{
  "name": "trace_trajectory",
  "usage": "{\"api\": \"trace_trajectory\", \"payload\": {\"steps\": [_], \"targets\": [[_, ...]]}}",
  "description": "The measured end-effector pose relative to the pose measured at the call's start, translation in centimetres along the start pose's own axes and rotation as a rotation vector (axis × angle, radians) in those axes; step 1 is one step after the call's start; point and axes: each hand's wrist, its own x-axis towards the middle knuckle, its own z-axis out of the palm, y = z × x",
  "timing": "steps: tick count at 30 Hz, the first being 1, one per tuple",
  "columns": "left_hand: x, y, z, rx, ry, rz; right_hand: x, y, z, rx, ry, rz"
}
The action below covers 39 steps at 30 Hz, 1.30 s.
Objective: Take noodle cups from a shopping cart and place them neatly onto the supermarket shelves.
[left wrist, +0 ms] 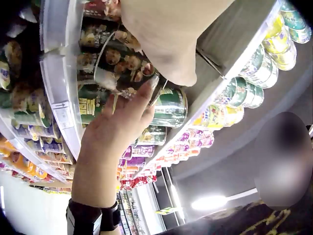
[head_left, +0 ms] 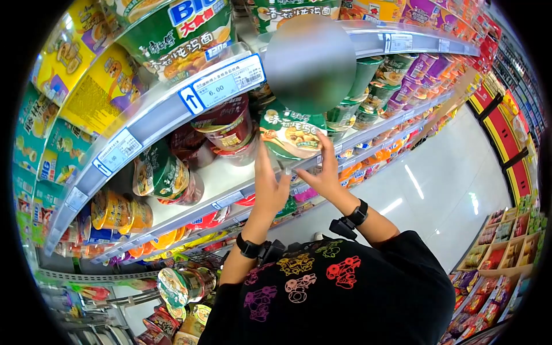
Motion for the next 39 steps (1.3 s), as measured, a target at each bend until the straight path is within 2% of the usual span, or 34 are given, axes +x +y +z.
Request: {"api": "trace_trajectory", "payload": {"steps": [3, 6, 8, 10, 12, 14, 16, 18, 21, 25, 27, 28, 31, 33, 34, 36, 37, 39], "targets": [[-0.7, 1.3, -1.5, 0.220, -0.024, 0.140, 0.7, -2.5, -0.2, 0.329, 0.126, 0.022], [0.6, 3.4, -3.2, 0.329, -0.152, 0.323, 1.8, -3.7, -1.9, 0.719, 0.086, 0.363], [1.7, 5.0, -4.4, 0.353, -0.254, 0.383, 1.8, -3.2, -3.3, 0.853, 0.015, 0.650], [3.4, 5.6, -6.5, 0.295, -0.411, 0.399, 2.4, -4.3, -4.3, 0.976, -0.121, 0.728], [4.8, 5.6, -8.1, 0.075, -0.450, 0.339, 2.5, -4.6, -4.4, 1.095, -0.279, 0.864], [6.0, 6.4, -9.3, -0.114, -0.529, 0.205, 2.1, -5.1, -4.1, 1.177, -0.451, 0.998], [6.2, 6.1, -9.1, -0.372, -0.523, 0.055, 1.6, -5.6, -3.5, 1.222, -0.628, 1.117], [6.0, 6.2, -8.5, -0.583, -0.402, -0.025, 0.8, -5.0, -3.3, 1.444, -0.796, 1.096], [6.3, 6.3, -8.9, -0.663, -0.456, -0.118, -0.7, -2.9, -2.8, 1.723, -1.081, 1.022], [6.3, 6.6, -9.0, -0.739, -0.591, -0.119, -2.5, -2.1, -2.3, 1.620, -1.297, 0.930], [6.3, 7.0, -9.1, -0.742, -0.622, -0.106, -2.7, -1.7, -2.4, 1.553, -1.329, 0.871], [6.1, 7.0, -9.1, -0.727, -0.594, -0.116, -2.7, -1.7, -2.5, 1.522, -1.341, 0.836], [5.4, 7.3, -9.0, -0.704, -0.484, -0.179, -1.8, -3.9, -3.2, 1.303, -1.021, 0.898], [4.6, 7.2, -8.3, -0.725, -0.357, -0.273, -0.5, -5.6, -3.0, 1.337, -0.760, 1.015], [4.5, 7.1, -7.8, -0.698, -0.327, -0.254, 0.0, -6.0, -2.8, 1.348, -0.625, 1.072], [4.0, 7.1, -6.8, -0.649, -0.270, -0.222, 1.3, -5.5, -2.1, 1.422, -0.515, 1.190], [3.9, 6.7, -6.9, -0.530, -0.379, -0.196, 2.0, -5.2, -2.0, 1.458, -0.456, 1.242], [3.3, 7.4, -6.7, -0.387, -0.453, -0.032, 3.1, -5.5, -2.9, 1.194, -0.450, 1.154]]}}
